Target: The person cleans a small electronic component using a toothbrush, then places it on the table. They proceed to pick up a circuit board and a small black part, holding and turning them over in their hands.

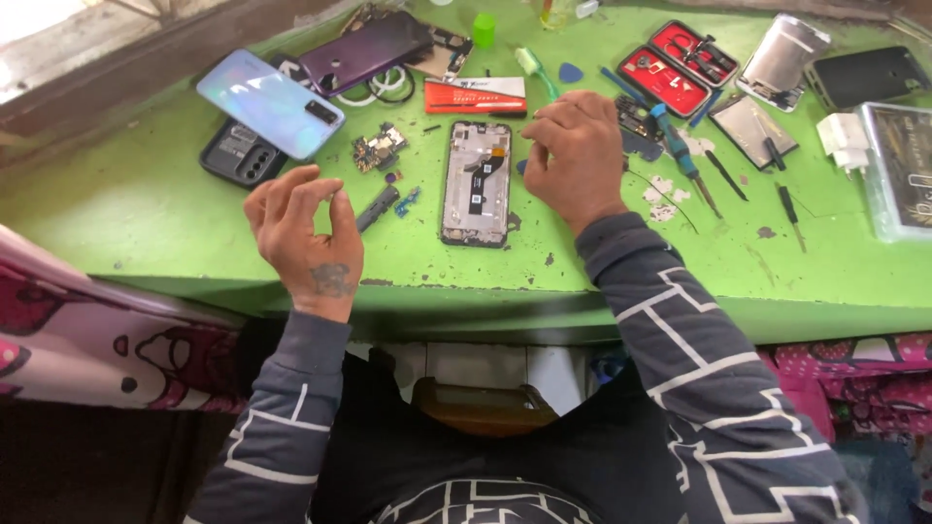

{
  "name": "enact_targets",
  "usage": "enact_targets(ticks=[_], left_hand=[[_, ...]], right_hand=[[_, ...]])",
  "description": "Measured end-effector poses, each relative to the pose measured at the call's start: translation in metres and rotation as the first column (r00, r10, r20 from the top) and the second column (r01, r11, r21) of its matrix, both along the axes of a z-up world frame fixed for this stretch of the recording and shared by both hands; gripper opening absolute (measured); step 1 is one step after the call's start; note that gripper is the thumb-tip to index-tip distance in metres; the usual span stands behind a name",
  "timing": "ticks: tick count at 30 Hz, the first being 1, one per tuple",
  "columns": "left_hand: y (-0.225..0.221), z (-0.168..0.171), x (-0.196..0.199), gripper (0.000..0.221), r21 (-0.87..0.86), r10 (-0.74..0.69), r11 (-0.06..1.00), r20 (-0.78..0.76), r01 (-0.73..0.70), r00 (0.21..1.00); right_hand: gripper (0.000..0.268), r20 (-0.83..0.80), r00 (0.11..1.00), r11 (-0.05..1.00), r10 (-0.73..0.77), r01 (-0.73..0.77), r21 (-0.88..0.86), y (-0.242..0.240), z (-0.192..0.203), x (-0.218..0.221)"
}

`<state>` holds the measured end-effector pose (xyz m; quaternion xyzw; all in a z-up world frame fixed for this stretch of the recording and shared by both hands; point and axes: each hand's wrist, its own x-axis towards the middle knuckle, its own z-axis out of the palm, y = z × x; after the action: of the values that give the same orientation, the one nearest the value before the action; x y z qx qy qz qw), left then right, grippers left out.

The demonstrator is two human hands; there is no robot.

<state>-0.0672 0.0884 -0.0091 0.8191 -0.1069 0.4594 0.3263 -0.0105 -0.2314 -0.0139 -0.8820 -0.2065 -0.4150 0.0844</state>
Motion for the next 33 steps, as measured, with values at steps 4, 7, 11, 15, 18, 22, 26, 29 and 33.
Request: enact_targets(ticks=[4,7,11,15,18,22,26,29,33], left_hand=[[0.0,0.001,-0.002,0.011,0.004,-0.039,0.999,-0.007,0.039,0.999],[0.002,0.001,0.0,0.011,0.001,-0.048,0.999,-0.032,0.048,0.998],[0.005,-0.002,0.002,0.016,0.001,-0.068,0.998,-0.001,0.068,0.998],[0.006,-0.002,0.001,0.016,0.002,-0.085,0.996,0.001,0.085,0.996],[0.01,-0.003,0.0,0.017,0.012,-0.063,0.998,0.002,0.063,0.998],[0.007,0.002,0.0,0.013,-0.07,-0.069,0.995,-0.03,0.067,0.997],[0.005,-0.001,-0.001,0.017,-0.014,-0.106,0.994,-0.018,0.106,0.994],[0.008,0.001,0.004,0.018,-0.01,-0.139,0.99,-0.038,0.139,0.99],[0.003,0.016,0.012,0.013,-0.014,-0.243,0.97,-0.072,0.243,0.967]], right_hand=[[0.009,-0.038,0.998,0.999,-0.049,0.05,0.004,0.001,0.0,-0.001],[0.007,-0.011,0.999,0.999,-0.036,0.036,0.0,0.004,0.004,0.0],[0.011,0.02,0.999,0.999,-0.051,0.051,0.017,0.001,0.002,0.003],[0.006,0.001,1.0,1.0,-0.019,0.019,0.019,-0.002,-0.001,0.004],[0.007,0.05,0.998,0.999,0.027,-0.028,0.024,-0.001,-0.002,0.007],[0.009,0.071,0.996,0.997,0.061,-0.065,0.048,0.004,0.006,0.004],[0.006,-0.076,0.997,0.996,0.006,0.0,0.084,0.011,0.021,-0.008],[0.008,-0.045,0.999,0.993,0.022,-0.017,0.115,0.009,0.018,-0.004],[0.008,-0.011,1.0,0.989,0.027,-0.026,0.143,0.004,0.008,0.003]])
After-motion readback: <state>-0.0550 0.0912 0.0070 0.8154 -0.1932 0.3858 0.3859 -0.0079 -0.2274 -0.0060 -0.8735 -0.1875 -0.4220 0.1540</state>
